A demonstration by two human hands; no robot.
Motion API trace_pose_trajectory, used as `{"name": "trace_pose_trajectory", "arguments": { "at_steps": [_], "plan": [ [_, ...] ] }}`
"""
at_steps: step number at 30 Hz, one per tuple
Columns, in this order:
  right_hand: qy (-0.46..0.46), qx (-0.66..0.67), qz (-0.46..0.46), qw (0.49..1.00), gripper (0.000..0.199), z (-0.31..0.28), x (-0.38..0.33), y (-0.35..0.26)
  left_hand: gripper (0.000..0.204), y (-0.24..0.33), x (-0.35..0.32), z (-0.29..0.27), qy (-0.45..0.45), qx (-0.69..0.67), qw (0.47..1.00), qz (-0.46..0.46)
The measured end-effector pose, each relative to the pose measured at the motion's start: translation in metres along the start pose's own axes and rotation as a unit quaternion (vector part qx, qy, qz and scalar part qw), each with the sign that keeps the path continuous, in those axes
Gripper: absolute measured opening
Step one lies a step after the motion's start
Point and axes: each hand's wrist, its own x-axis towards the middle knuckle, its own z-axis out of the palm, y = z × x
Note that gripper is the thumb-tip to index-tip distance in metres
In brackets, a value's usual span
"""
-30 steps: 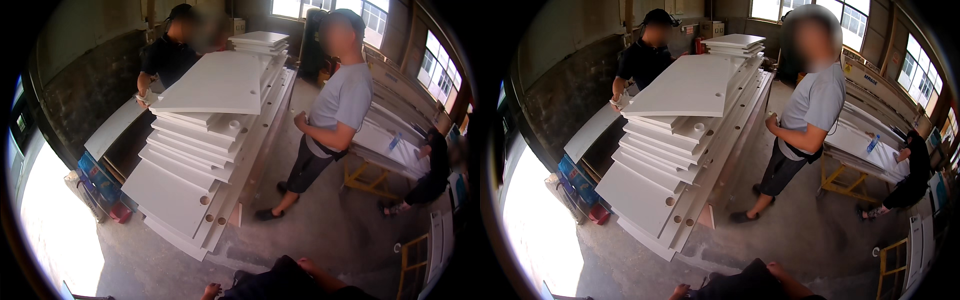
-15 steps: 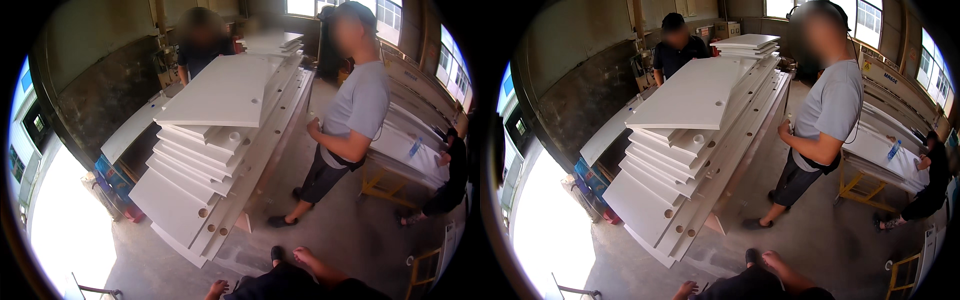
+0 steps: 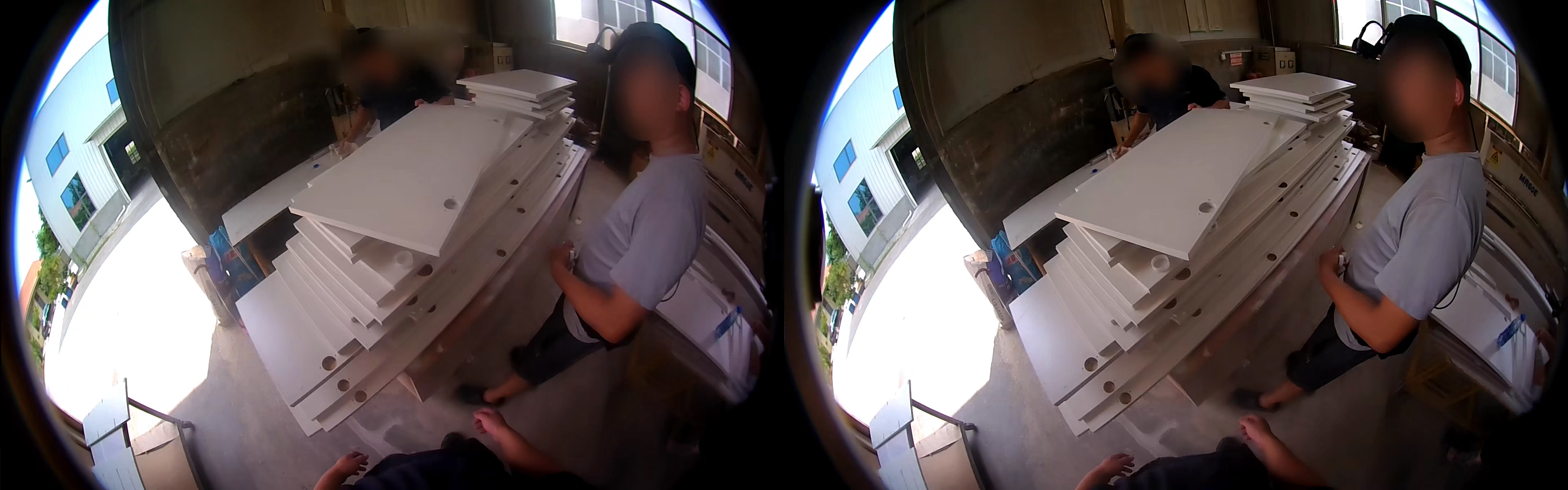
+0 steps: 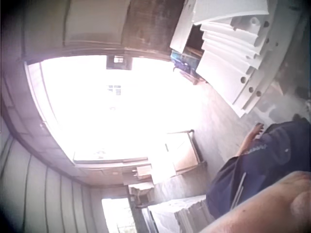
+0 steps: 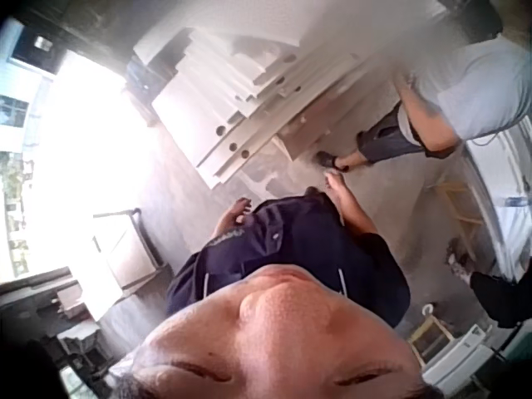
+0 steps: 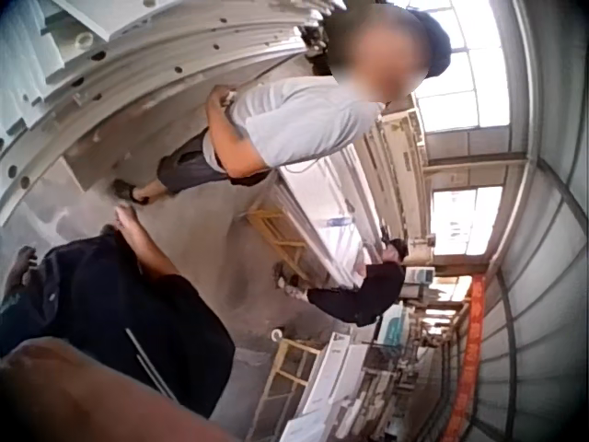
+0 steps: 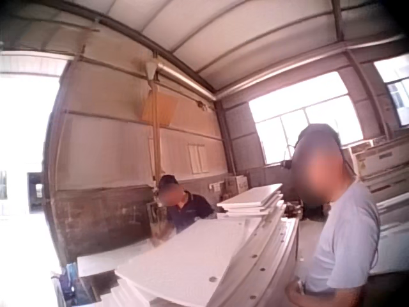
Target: The person applies adhesive from a caulking gun into circular holes on stacked white panels. They then insert small white plastic plugs into the holes and wipe the surface with a cloth. The person also moves and stacks large white panels labeled 'PET' on a workbench.
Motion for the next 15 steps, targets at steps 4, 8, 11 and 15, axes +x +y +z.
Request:
{"name": "trace_pose_trajectory", "arguments": {
  "at_steps": [4,8,11,15],
  "plan": [
    [-0.001,0.016,-0.024,1.0,0.016,-0.028,0.026,-0.018,0.045,0.025,0.009,0.024,0.011,0.08,0.994,0.078],
    [0.048,-0.032,0.007,0.998,0.015,-0.064,0.04,0.007,0.048,0.023,0.021,0.038,0.063,0.161,0.984,0.033],
    [0.03,-0.128,0.02,0.991,0.016,-0.106,0.048,0.072,0.055,-0.004,0.032,0.037,0.052,0.234,0.969,0.057],
    [0.01,-0.207,0.089,0.974,0.016,-0.118,0.031,0.108,0.054,-0.096,0.094,0.018,-0.001,0.325,0.941,0.089]
  ]
}}
